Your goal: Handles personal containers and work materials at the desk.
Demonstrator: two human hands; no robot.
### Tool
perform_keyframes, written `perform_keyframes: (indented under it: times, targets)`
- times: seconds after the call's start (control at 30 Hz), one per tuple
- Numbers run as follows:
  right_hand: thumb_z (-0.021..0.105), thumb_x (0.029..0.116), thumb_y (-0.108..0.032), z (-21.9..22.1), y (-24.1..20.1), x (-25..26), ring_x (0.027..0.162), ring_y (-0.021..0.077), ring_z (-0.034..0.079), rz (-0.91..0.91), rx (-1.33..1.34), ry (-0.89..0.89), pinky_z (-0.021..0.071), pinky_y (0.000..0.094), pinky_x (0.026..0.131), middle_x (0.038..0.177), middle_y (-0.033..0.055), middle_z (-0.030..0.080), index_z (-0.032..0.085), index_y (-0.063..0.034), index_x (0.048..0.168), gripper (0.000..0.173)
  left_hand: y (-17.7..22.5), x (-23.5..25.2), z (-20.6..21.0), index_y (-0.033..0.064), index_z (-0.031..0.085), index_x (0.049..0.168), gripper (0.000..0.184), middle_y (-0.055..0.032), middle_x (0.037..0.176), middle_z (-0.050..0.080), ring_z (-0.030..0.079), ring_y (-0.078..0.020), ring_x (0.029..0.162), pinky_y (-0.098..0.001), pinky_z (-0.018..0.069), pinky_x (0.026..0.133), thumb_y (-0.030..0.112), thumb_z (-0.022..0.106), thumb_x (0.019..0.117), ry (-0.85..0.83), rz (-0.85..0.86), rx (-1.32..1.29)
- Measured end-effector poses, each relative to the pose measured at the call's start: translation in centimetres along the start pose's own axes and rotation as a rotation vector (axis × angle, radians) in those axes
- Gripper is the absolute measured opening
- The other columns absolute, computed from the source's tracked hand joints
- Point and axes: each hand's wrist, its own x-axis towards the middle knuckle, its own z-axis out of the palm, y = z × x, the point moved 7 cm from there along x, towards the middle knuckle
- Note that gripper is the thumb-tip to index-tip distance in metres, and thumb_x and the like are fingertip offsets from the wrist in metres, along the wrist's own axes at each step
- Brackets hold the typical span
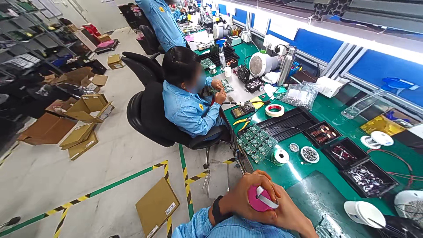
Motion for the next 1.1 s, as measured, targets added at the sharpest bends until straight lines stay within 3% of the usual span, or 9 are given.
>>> perform_keyframes:
  times: [0.1,0.2,0.3,0.37,0.5,0.63,0.77,0.93,1.1]
  targets:
    - [0.079,0.0744,-0.047,0.0,0.0,-0.1,0.104,0.0079,0.069,0.045,0.034,-0.016,0.0532,0.0261,0.091,0.107,0.0111,0.075,0.066,0.001,0.12,0.067,-0.4,-0.2,-0.1,-0.0004,0.064,0.096,0.033,-0.0113,0.094,0.072,0.067,-0.0161,0.107,-0.0341,0.0408,0.112,0.028,0.077,0.0863,0.052,-0.003,0.091]
    - [0.083,0.0704,-0.046,0.1,1.0,-0.4,0.098,0.0114,0.072,0.15,0.016,0.03,0.0575,0.0325,0.086,0.104,0.0111,0.076,0.067,0.0016,0.117,0.068,-1.2,-0.8,-0.9,-0.0008,0.065,0.11,0.046,-0.0091,0.102,0.073,0.065,-0.0098,0.105,-0.0293,0.0455,0.104,0.035,0.079,0.084,0.263,-0.104,0.268]
    - [0.079,0.0701,-0.051,0.0,1.8,-0.2,0.089,0.0185,0.073,0.277,-0.15,0.128,0.0593,0.0401,0.076,0.101,0.0121,0.075,0.065,0.0029,0.12,0.075,-2.2,-1.6,-2.0,-0.0033,0.062,0.123,0.055,-0.0104,0.114,0.071,0.064,-0.011,0.112,-0.0347,0.0456,0.106,0.031,0.079,0.0836,0.432,-0.262,0.361]
    - [0.078,0.0697,-0.051,-0.2,1.9,-0.1,0.089,0.0208,0.073,0.305,-0.201,0.169,0.0591,0.0416,0.076,0.101,0.0137,0.075,0.065,0.0045,0.121,0.076,-2.4,-1.6,-2.2,-0.0047,0.061,0.126,0.061,-0.0113,0.117,0.071,0.063,-0.0129,0.114,-0.0396,0.0417,0.109,0.034,0.079,0.0823,0.433,-0.303,0.389]
    - [0.078,0.0685,-0.047,0.1,1.6,-0.2,0.091,0.0216,0.073,0.293,-0.208,0.173,0.0587,0.0408,0.079,0.1,0.0158,0.074,0.065,0.0072,0.118,0.075,-2.6,-1.7,-1.8,-0.0061,0.062,0.123,0.069,-0.0124,0.115,0.071,0.063,-0.0122,0.114,-0.0382,0.0379,0.112,0.038,0.084,0.0756,0.392,-0.317,0.332]
    - [0.08,0.0707,-0.047,0.9,1.3,-0.3,0.094,0.0141,0.073,0.218,-0.103,0.118,0.0586,0.0332,0.083,0.1,0.0128,0.076,0.067,0.004,0.115,0.069,-2.3,-1.8,-1.7,-0.0035,0.065,0.11,0.05,-0.012,0.109,0.072,0.063,-0.012,0.114,-0.0319,0.0419,0.109,0.029,0.084,0.0762,0.402,-0.216,0.268]
    - [0.078,0.0733,-0.049,1.0,0.7,-0.5,0.101,0.0132,0.071,0.078,-0.071,0.089,0.0556,0.0305,0.09,0.105,0.0146,0.075,0.066,0.0039,0.117,0.07,-1.6,-1.4,-1.0,-0.0019,0.063,0.106,0.04,-0.0123,0.107,0.072,0.065,-0.0133,0.115,-0.0296,0.0475,0.107,0.025,0.08,0.0811,0.301,-0.08,0.183]
    - [0.075,0.079,-0.053,0.9,0.0,-0.4,0.099,0.0076,0.069,-0.02,-0.087,0.113,0.0535,0.0238,0.089,0.098,0.0093,0.074,0.066,-0.0031,0.111,0.06,-1.0,-1.2,-0.6,-0.0002,0.062,0.103,0.038,-0.0116,0.102,0.07,0.065,-0.0159,0.112,-0.0308,0.0457,0.108,0.028,0.076,0.0833,0.22,0.023,0.153]
    - [0.074,0.0789,-0.055,0.7,-0.4,-0.1,0.095,0.0114,0.07,-0.063,-0.079,0.072,0.0555,0.0269,0.085,0.097,0.0111,0.073,0.065,-0.0028,0.11,0.062,-0.4,-0.9,-0.3,0.0003,0.062,0.101,0.037,-0.0108,0.096,0.069,0.065,-0.015,0.106,-0.0291,0.0458,0.104,0.03,0.075,0.0841,0.131,0.042,0.132]
